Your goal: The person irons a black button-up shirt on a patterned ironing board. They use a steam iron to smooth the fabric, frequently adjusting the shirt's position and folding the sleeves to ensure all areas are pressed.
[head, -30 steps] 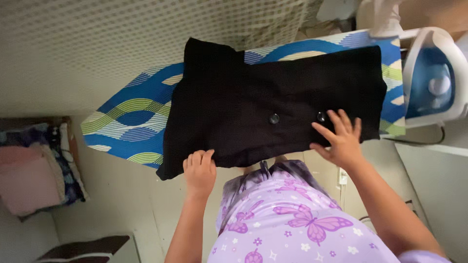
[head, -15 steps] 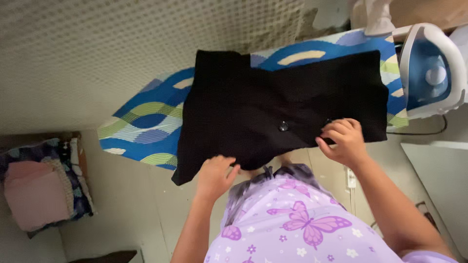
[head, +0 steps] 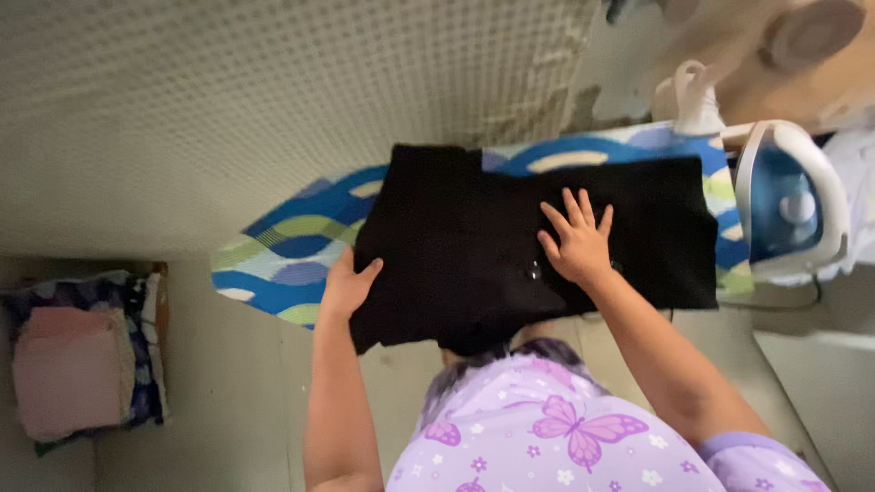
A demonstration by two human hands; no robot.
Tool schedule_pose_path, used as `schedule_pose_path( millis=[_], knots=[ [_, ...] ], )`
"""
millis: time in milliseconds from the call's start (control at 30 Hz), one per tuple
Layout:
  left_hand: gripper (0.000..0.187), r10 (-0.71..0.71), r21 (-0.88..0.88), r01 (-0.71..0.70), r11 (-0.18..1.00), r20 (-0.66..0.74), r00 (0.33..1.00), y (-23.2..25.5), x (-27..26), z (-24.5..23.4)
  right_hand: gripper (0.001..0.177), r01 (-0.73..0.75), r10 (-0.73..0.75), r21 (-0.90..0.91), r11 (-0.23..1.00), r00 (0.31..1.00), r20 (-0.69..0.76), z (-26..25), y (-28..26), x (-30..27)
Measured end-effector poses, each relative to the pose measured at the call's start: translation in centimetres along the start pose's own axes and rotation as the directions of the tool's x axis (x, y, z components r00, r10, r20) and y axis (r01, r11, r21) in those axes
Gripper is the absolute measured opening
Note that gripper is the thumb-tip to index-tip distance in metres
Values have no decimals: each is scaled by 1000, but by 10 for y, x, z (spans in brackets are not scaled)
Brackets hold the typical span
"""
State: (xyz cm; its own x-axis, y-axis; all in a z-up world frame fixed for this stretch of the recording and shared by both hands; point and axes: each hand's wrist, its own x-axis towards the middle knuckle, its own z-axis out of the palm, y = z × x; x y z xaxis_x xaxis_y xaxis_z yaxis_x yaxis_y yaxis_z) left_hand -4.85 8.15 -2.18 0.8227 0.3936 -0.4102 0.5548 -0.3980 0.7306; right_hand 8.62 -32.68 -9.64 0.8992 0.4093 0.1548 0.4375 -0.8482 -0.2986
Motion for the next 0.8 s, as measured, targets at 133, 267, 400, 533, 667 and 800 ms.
schedule_pose_path(
  millis=[133,267,400,533,667,800],
  knots=[
    [76,-206,-223,234,946,144,968,-18,20,-14,58,-29,31,48,998,999,-33,-14,-7,8],
    [72,-115,-346,175,922,188,976,-32,33,-14,44,-93,97,49,994,991,-93,-14,-19,32],
    [71,-286,-293,360,886,266,920,-29,30,-15,40,28,-15,75,997,985,-175,-10,-54,73],
    [70,-131,-149,144,978,93,987,-29,33,-11,35,-113,126,-58,992,938,322,-18,-87,121],
    [63,-9,84,32,996,-262,965,-3,17,-29,30,-153,146,131,979,987,64,-17,-76,123],
    [69,-101,174,134,976,-184,978,15,-1,-38,43,-146,77,255,956,962,263,8,-29,121]
  ],
)
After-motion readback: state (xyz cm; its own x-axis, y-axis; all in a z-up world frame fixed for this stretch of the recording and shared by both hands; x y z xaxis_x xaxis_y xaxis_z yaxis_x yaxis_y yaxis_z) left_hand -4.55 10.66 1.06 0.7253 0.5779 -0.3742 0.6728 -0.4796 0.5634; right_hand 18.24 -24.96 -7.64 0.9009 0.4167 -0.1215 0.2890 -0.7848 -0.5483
